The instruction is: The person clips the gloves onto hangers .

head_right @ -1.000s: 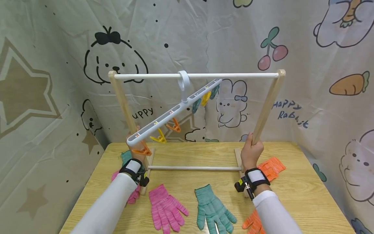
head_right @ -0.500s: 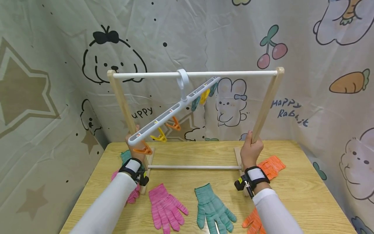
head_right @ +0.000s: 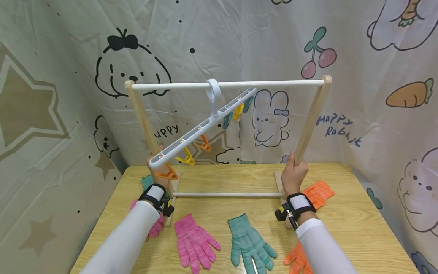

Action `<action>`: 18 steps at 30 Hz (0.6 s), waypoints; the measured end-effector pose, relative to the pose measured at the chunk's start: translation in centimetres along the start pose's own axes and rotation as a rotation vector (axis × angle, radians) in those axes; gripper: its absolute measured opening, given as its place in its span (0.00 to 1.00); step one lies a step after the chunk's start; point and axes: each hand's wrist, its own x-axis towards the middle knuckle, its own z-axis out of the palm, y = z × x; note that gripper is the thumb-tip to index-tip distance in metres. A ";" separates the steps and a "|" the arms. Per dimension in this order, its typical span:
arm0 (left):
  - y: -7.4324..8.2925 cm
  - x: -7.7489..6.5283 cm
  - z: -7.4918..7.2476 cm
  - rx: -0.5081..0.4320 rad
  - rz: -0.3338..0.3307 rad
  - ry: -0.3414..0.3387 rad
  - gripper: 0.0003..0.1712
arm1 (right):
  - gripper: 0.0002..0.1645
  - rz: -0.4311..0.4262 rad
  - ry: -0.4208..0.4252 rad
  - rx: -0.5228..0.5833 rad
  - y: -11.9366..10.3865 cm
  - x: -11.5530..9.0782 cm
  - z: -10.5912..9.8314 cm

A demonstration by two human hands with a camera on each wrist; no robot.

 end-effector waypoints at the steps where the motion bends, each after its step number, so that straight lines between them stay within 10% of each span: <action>1: 0.0 0.0 0.0 0.003 -0.004 0.003 0.22 | 0.28 -0.001 -0.001 -0.001 0.0 0.0 0.0; 18: -0.4 0.0 0.1 0.033 0.069 0.032 0.24 | 0.28 0.030 -0.032 -0.005 0.2 -0.1 -0.1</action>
